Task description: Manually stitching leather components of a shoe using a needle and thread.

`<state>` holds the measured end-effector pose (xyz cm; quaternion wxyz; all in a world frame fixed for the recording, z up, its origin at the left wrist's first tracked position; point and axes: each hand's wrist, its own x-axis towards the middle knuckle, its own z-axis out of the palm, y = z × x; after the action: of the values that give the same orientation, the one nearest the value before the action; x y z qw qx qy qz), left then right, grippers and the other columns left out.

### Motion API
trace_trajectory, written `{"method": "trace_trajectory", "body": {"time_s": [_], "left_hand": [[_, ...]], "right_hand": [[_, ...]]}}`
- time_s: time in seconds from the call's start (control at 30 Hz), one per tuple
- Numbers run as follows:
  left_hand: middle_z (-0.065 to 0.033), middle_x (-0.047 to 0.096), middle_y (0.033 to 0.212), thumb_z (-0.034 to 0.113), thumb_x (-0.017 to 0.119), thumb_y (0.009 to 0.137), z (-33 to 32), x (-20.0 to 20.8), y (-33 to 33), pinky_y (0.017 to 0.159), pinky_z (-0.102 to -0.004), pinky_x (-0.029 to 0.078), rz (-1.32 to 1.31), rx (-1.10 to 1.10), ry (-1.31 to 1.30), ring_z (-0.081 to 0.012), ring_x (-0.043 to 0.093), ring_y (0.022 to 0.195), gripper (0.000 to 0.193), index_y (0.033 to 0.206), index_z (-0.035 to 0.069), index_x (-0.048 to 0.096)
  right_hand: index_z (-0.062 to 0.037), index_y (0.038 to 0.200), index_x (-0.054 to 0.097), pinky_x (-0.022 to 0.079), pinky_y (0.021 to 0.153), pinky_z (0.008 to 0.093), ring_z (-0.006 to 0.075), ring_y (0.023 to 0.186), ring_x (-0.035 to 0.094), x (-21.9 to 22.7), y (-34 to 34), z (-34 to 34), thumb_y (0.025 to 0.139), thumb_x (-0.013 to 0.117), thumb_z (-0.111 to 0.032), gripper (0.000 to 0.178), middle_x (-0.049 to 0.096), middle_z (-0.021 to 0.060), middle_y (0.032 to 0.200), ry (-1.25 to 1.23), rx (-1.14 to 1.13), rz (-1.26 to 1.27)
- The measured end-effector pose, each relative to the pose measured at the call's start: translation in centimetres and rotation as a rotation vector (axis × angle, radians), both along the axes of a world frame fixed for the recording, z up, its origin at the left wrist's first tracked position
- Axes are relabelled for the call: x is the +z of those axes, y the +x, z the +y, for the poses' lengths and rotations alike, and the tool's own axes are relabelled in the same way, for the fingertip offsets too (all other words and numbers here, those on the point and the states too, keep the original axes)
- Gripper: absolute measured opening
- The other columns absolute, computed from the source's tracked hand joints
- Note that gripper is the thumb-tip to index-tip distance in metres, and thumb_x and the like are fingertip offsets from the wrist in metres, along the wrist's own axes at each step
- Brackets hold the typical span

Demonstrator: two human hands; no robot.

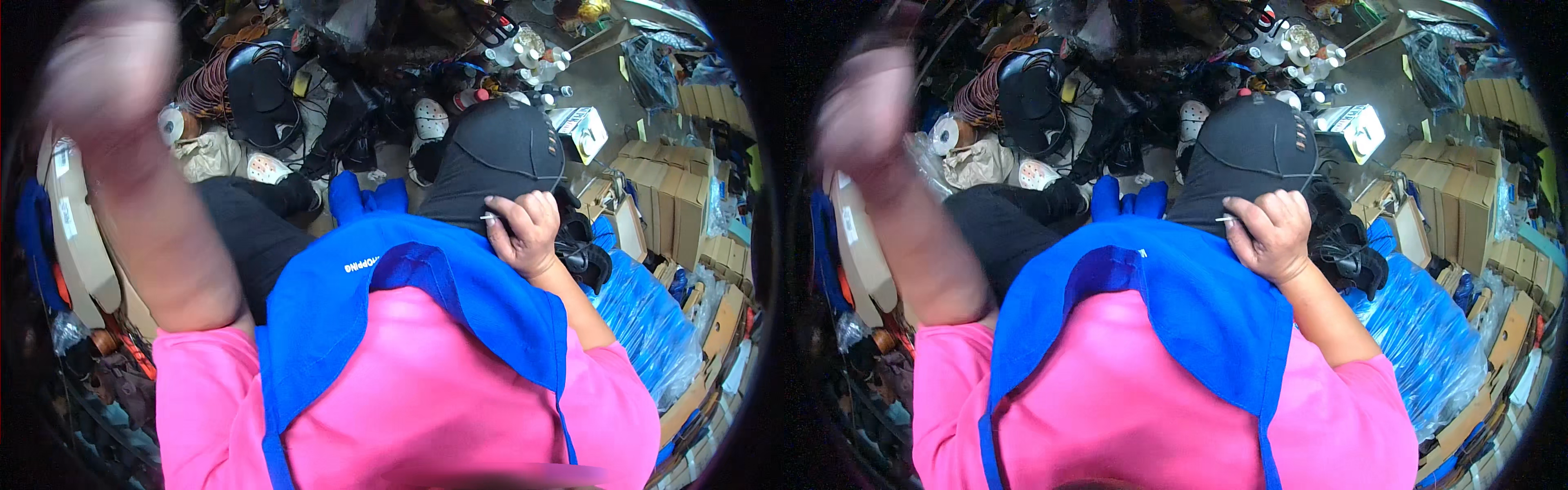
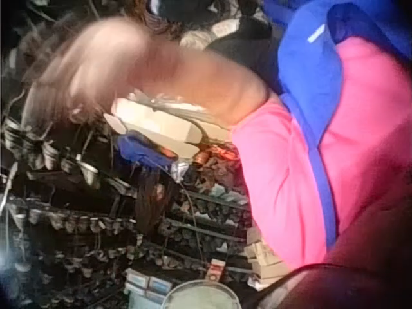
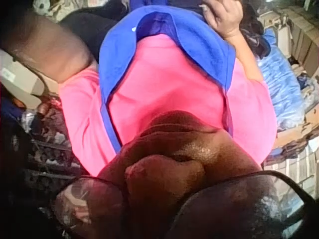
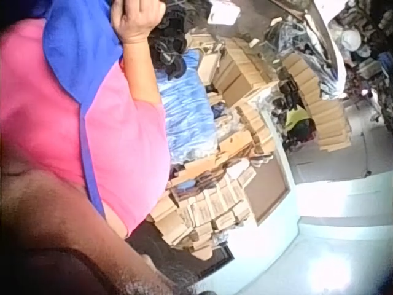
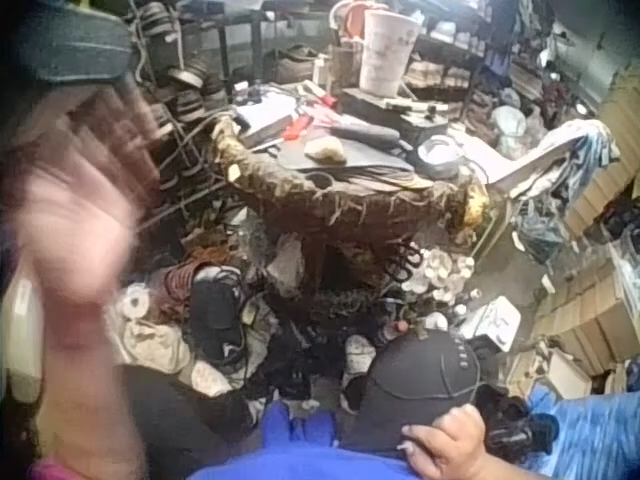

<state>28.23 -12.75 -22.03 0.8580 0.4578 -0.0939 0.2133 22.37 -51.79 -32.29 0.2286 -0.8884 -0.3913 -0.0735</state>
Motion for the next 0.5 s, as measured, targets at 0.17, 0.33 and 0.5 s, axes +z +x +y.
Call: {"method": "trace_trajectory", "body": {"time_s": [0.17, 0.33, 0.5], "left_hand": [[-0.0022, 0.06, 0.074, 0.019, 0.056, 0.082, -3.9, -23.3, 4.2, 0.055, -0.0239, 0.036, 0.87, 0.039, 0.254, -0.0111, 0.05, 0.062, 0.014, 0.085, 0.007, 0.062], [-0.0104, 0.063, 0.096, 0.046, 0.055, 0.085, -10.3, -34.8, 0.4, 0.06, -0.037, 0.047, 1.655, -0.38, -0.169, -0.0235, 0.06, 0.08, 0.047, 0.107, 0.004, 0.057], [-0.0066, 0.059, 0.102, 0.056, 0.059, 0.081, -13.2, -37.7, 1.7, 0.069, -0.0387, 0.045, 1.71, -0.038, -0.56, -0.0266, 0.058, 0.079, 0.063, 0.118, 0.007, 0.048]], "right_hand": [[-0.0114, 0.092, 0.065, 0.032, 0.053, 0.0339, 0.0208, 0.055, 0.043, -0.6, 0.6, -0.3, 0.061, 0.068, -0.008, 0.031, 0.043, 0.0032, 0.065, 0.034, -0.003, 0.017], [-0.0107, 0.096, 0.064, 0.034, 0.057, 0.0363, 0.0239, 0.06, 0.043, -1.2, 0.8, -0.7, 0.058, 0.065, -0.006, 0.039, 0.043, 0.0067, 0.073, 0.038, -0.057, 0.032], [-0.0128, 0.092, 0.062, 0.033, 0.056, 0.0353, 0.0221, 0.059, 0.043, -1.6, 0.9, -0.6, 0.058, 0.069, -0.006, 0.036, 0.043, 0.0053, 0.074, -0.033, -0.061, -0.033]]}}
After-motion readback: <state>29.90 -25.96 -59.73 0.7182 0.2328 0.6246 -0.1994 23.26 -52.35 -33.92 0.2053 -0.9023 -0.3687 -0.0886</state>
